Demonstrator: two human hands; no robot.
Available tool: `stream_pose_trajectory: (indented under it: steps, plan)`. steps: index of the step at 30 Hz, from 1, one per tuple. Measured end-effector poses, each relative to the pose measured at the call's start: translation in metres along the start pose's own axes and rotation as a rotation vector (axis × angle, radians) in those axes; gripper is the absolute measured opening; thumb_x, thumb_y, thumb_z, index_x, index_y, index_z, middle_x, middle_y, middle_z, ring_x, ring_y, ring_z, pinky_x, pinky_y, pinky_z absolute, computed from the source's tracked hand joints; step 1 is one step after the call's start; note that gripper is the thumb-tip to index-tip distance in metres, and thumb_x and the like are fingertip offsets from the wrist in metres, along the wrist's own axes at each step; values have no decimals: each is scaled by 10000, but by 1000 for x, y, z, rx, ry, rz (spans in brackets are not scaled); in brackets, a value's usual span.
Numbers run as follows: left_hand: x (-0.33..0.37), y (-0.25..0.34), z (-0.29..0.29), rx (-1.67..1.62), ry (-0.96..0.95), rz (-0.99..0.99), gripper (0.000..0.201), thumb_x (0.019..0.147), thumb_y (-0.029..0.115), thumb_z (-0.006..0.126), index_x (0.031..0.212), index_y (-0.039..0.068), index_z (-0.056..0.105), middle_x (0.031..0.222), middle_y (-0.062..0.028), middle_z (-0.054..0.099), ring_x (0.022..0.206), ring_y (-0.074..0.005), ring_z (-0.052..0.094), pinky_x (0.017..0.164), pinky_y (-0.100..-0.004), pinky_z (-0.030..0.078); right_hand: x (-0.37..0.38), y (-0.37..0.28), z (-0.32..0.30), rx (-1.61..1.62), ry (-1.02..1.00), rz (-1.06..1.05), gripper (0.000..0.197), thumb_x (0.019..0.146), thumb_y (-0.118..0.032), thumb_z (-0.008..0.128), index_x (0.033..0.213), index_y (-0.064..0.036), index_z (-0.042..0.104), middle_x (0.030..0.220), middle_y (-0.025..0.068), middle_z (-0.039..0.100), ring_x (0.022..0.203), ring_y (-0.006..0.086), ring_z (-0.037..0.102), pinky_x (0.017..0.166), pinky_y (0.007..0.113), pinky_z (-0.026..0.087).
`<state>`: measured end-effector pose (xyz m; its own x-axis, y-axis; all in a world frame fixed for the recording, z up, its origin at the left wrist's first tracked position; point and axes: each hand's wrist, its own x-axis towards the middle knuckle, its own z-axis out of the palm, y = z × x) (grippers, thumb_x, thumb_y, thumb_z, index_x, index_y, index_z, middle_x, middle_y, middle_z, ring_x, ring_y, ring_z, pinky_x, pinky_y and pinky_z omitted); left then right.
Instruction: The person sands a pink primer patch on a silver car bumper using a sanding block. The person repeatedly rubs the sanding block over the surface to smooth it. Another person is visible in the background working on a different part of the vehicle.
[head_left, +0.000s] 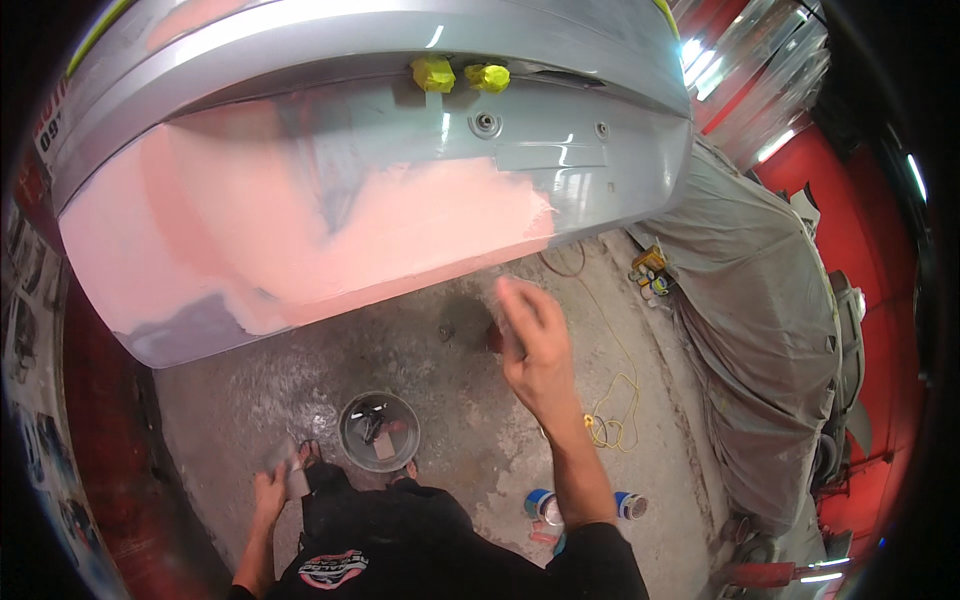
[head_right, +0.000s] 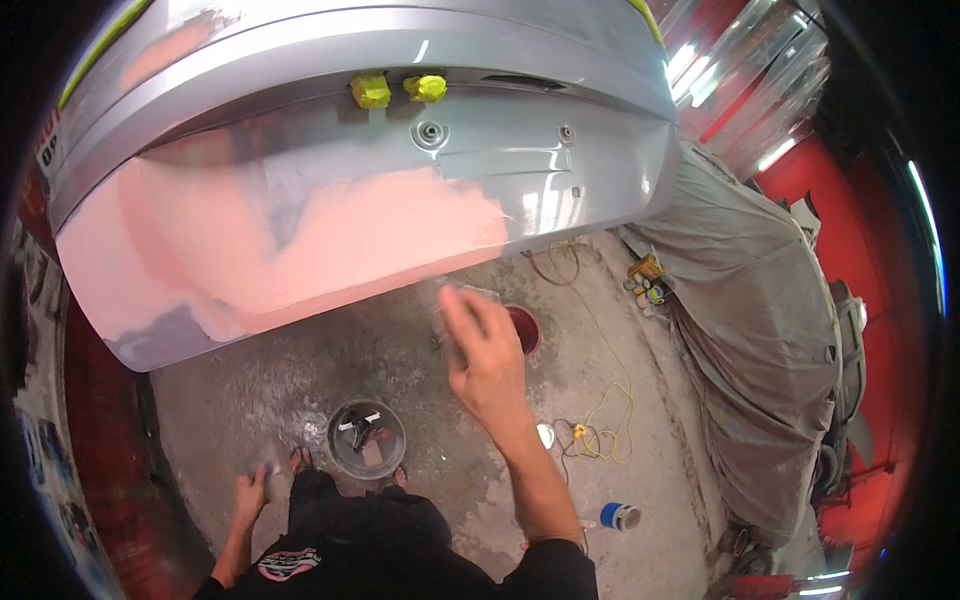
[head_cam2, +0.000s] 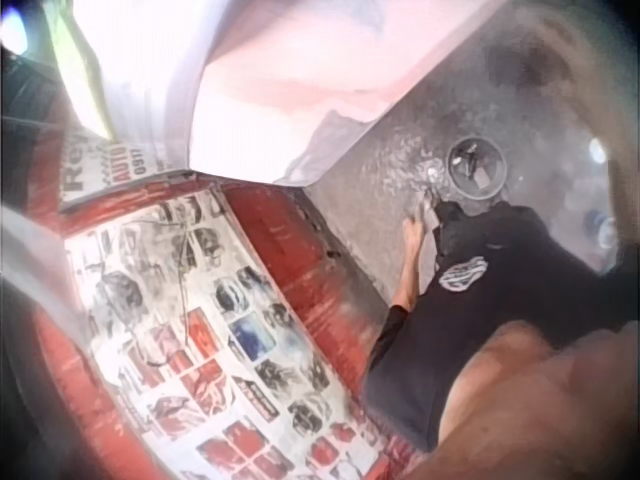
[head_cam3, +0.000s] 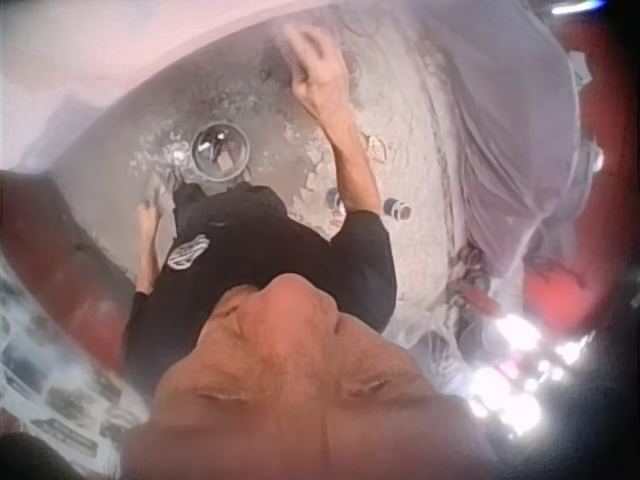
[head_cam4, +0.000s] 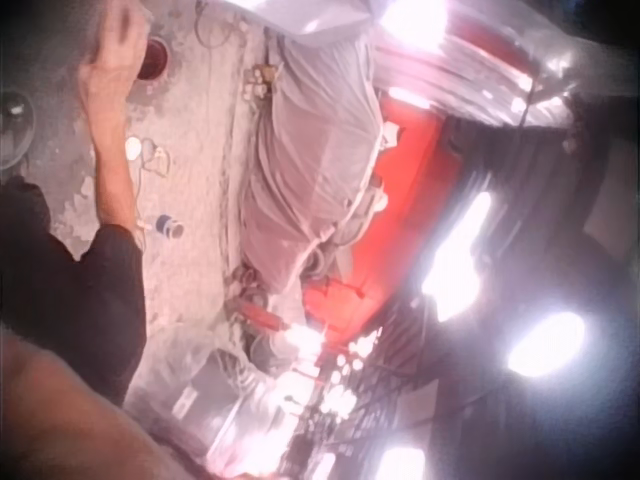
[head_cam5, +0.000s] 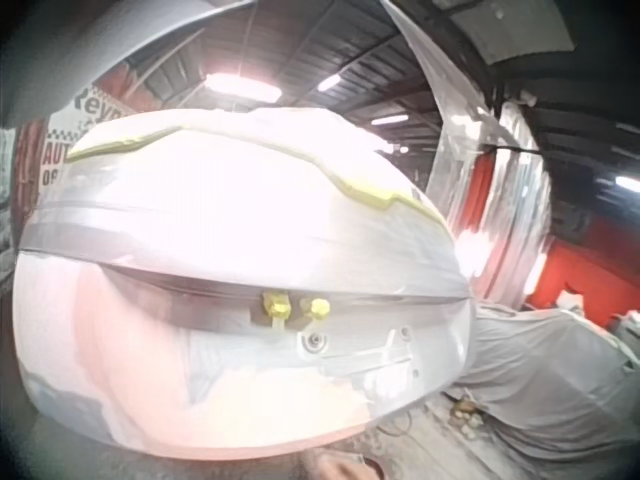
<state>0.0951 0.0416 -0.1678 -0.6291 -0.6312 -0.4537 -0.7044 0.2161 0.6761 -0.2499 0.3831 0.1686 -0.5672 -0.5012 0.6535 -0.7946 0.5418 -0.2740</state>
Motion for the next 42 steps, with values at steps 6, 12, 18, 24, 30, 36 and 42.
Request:
stream_pose_trajectory:
  steps: [6,12,18,24,30,36,42]
  plan:
    - [-7,159,24,-179,-255,295,406,958,354,666,1045,-38,724,845,-92,734,808,-147,662,726,-359,528,7,-90,55,-200,132,305,692,772,105,560,1454,34,461,1196,241,560,1043,396,597,878,459,512]
    - [-31,225,39,-534,-420,507,371,980,323,670,1088,-29,713,978,-44,737,860,-117,648,755,-328,532,-10,-176,59,-103,-158,127,639,799,6,605,1430,-5,510,1231,208,599,1075,354,617,912,437,516]
    - [-78,298,48,-1135,-646,179,347,1017,247,633,1263,2,618,1050,-57,699,910,-151,672,805,-326,544,-41,-99,-32,613,195,469,454,917,90,499,1346,-3,618,1309,122,661,1209,257,624,1051,346,451]
    - [-116,381,58,-1309,-605,417,341,1026,235,624,1276,4,598,1113,-64,678,955,-137,656,826,-311,543,-67,-102,-66,404,-199,101,663,804,126,482,1448,-31,506,1448,177,513,1318,356,522,1103,409,409]
    - [-117,396,46,-1303,-671,513,330,1028,242,612,1265,13,594,1113,-64,686,963,-148,679,826,-320,568,-111,-59,-90,-291,-395,104,711,778,74,579,1467,-75,485,1432,196,500,1273,411,514,1041,568,409]
    - [-119,404,33,-965,-439,706,330,1061,276,565,1176,-21,650,1061,-39,682,933,-94,605,820,-276,492,-90,-91,-96,-340,-199,62,671,812,-5,600,1469,-87,492,1455,163,501,1263,420,527,1027,624,398]
    - [-125,406,29,-884,-261,790,316,1072,251,542,1092,-34,677,1034,-25,684,932,-73,572,803,-272,476,-90,-88,-63,-252,-403,-81,682,806,-70,634,1473,-108,495,1420,150,532,1274,396,524,1057,613,382]
